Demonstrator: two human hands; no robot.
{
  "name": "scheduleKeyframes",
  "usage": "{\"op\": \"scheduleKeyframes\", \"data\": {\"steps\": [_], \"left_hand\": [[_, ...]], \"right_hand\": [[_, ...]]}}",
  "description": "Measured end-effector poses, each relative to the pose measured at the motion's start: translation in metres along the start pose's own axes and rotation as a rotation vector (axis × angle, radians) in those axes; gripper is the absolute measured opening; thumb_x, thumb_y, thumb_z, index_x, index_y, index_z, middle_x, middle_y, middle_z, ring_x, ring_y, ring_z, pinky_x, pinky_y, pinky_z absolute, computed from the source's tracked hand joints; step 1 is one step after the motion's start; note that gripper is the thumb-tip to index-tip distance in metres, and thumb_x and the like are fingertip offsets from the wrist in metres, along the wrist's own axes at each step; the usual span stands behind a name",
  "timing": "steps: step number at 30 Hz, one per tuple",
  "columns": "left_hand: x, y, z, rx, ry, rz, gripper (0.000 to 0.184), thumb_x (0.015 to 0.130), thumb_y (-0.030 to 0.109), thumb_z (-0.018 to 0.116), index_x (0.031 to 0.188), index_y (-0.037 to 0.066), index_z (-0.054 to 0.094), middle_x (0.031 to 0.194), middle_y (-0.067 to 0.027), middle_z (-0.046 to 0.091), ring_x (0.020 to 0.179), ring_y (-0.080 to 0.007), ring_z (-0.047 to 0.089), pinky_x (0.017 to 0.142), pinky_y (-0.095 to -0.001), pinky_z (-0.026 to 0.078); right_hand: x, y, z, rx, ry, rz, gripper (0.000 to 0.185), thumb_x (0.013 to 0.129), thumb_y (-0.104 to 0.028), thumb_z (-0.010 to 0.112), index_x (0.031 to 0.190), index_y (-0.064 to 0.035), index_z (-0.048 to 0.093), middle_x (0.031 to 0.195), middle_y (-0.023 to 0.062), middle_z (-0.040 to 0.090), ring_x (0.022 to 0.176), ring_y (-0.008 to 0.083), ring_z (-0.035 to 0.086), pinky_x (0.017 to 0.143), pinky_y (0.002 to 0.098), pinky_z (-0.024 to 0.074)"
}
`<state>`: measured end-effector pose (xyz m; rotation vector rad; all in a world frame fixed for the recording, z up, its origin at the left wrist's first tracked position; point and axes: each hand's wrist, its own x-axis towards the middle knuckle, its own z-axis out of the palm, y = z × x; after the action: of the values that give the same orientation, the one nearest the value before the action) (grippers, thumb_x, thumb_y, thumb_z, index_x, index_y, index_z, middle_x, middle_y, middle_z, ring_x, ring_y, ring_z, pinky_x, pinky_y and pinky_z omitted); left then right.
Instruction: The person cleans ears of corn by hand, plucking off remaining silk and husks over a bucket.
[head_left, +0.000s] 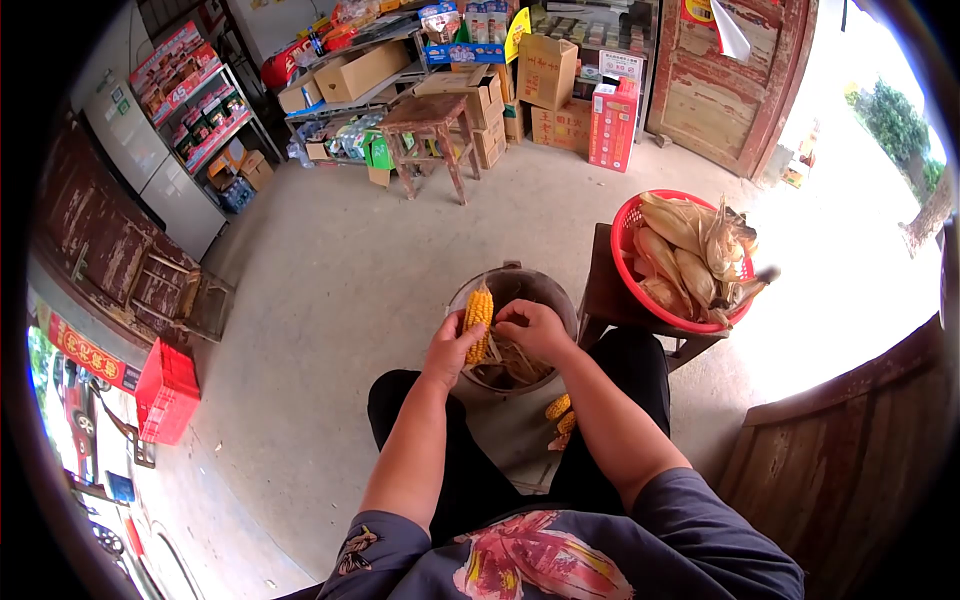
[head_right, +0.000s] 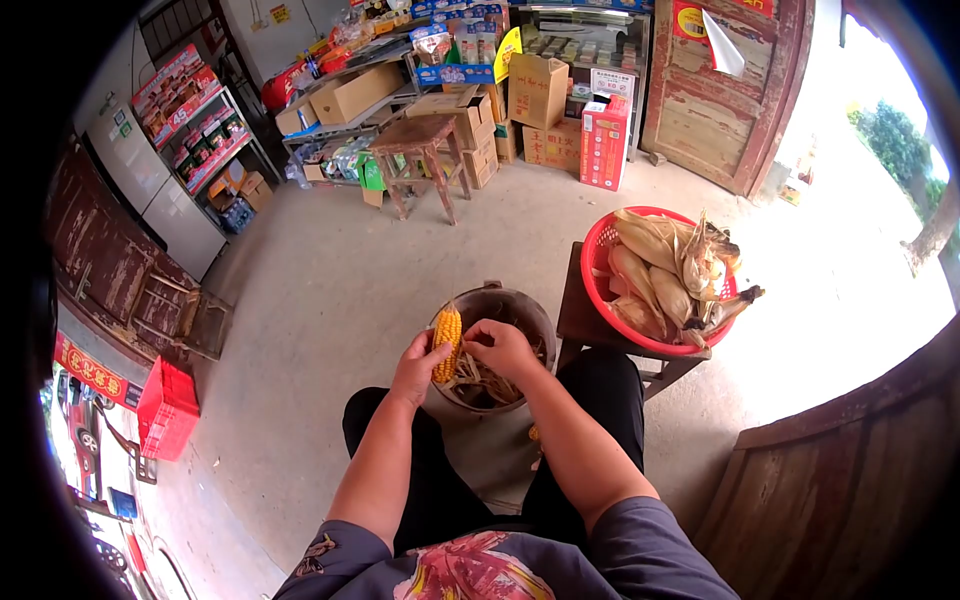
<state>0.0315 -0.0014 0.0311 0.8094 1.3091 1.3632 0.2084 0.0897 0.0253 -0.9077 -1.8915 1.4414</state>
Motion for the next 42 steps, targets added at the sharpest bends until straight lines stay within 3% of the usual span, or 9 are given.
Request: {"op": "scheduleKeyframes", "data": {"steps": [6, 12, 18, 22, 24, 27, 34, 39, 42], "left_hand": [[0.0, -0.001, 0.003, 0.051, -0.044, 0.027, 0.049, 0.09, 0.015, 0.072, 0.131, 0.001, 0.05, 0.121, -0.0068, 0.06, 0.11, -0.0155, 0.057, 0.096, -0.0287, 0.046], [0.001, -0.004, 0.003, 0.136, -0.058, 0.05, 0.051, 0.088, 0.012, 0.074, 0.132, 0.001, 0.049, 0.123, -0.0075, 0.059, 0.111, -0.0165, 0.057, 0.097, -0.0296, 0.045], [0.002, -0.005, 0.0, 0.097, -0.049, 0.029, 0.054, 0.086, 0.013, 0.075, 0.132, 0.0, 0.05, 0.123, -0.0071, 0.06, 0.112, -0.0162, 0.056, 0.098, -0.03, 0.045], [0.001, -0.005, 0.0, 0.096, -0.047, 0.032, 0.054, 0.086, 0.013, 0.075, 0.132, 0.0, 0.05, 0.122, -0.0074, 0.06, 0.111, -0.0164, 0.057, 0.098, -0.0297, 0.045], [0.001, -0.003, 0.001, 0.102, -0.044, 0.037, 0.055, 0.086, 0.013, 0.076, 0.132, 0.0, 0.05, 0.122, -0.0076, 0.06, 0.111, -0.0166, 0.057, 0.097, -0.0297, 0.045], [0.0, -0.002, 0.003, 0.179, -0.036, 0.044, 0.055, 0.085, 0.013, 0.076, 0.132, 0.0, 0.05, 0.121, -0.0079, 0.061, 0.111, -0.0165, 0.058, 0.097, -0.0298, 0.045], [0.002, -0.007, 0.003, 0.245, -0.085, 0.038, 0.056, 0.084, 0.011, 0.078, 0.131, -0.001, 0.05, 0.121, -0.0083, 0.062, 0.11, -0.0162, 0.058, 0.096, -0.0298, 0.046], [0.004, -0.01, 0.002, 0.221, -0.069, 0.051, 0.056, 0.084, 0.011, 0.079, 0.131, -0.001, 0.05, 0.121, -0.0082, 0.062, 0.11, -0.0163, 0.058, 0.096, -0.0297, 0.047], [0.005, -0.013, 0.0, 0.236, -0.054, 0.067, 0.056, 0.084, 0.011, 0.079, 0.13, -0.001, 0.051, 0.12, -0.0082, 0.062, 0.109, -0.0163, 0.059, 0.096, -0.0297, 0.047]], "right_hand": [[-0.002, -0.003, 0.005, -0.031, 0.065, -0.043, 0.016, 0.086, -0.014, 0.075, 0.095, -0.0026, 0.068, 0.082, 0.0024, 0.068, 0.076, 0.0087, 0.06, 0.071, 0.0268, 0.0503], [0.001, 0.01, 0.007, -0.02, 0.138, -0.102, 0.014, 0.083, -0.016, 0.071, 0.085, -0.0026, 0.067, 0.071, 0.0079, 0.064, 0.065, 0.0132, 0.057, 0.063, 0.0318, 0.0477], [0.001, 0.002, -0.015, -0.111, 0.274, 0.099, 0.017, 0.083, -0.02, 0.069, 0.083, -0.0034, 0.067, 0.061, 0.0082, 0.06, 0.058, 0.0154, 0.058, 0.058, 0.0349, 0.0464], [-0.001, -0.003, -0.017, -0.356, 0.245, 0.115, 0.015, 0.084, -0.019, 0.072, 0.086, -0.0038, 0.068, 0.068, 0.0071, 0.063, 0.064, 0.0147, 0.06, 0.061, 0.0331, 0.0478], [-0.002, -0.004, -0.01, 0.02, 0.256, -0.12, 0.014, 0.086, -0.015, 0.073, 0.092, -0.0032, 0.068, 0.078, 0.0053, 0.066, 0.073, 0.0126, 0.06, 0.067, 0.0298, 0.0488], [-0.001, -0.006, -0.009, 0.121, 0.17, -0.086, 0.012, 0.087, -0.009, 0.072, 0.096, -0.0021, 0.067, 0.085, 0.0024, 0.066, 0.079, 0.01, 0.059, 0.071, 0.0269, 0.0485], [0.002, 0.002, -0.012, 0.051, 0.187, -0.129, 0.009, 0.093, -0.012, 0.066, 0.093, -0.0027, 0.066, 0.079, -0.0011, 0.064, 0.073, 0.0067, 0.055, 0.067, 0.0246, 0.0464], [0.005, 0.012, -0.016, 0.351, 0.057, 0.001, 0.009, 0.095, -0.013, 0.064, 0.091, -0.0045, 0.066, 0.078, -0.0041, 0.063, 0.065, 0.0034, 0.051, 0.059, 0.022, 0.0428], [0.009, 0.022, -0.015, 0.431, 0.143, 0.083, 0.009, 0.095, -0.013, 0.065, 0.093, -0.0045, 0.066, 0.081, -0.0048, 0.063, 0.07, 0.0046, 0.054, 0.063, 0.0217, 0.0453]]}}
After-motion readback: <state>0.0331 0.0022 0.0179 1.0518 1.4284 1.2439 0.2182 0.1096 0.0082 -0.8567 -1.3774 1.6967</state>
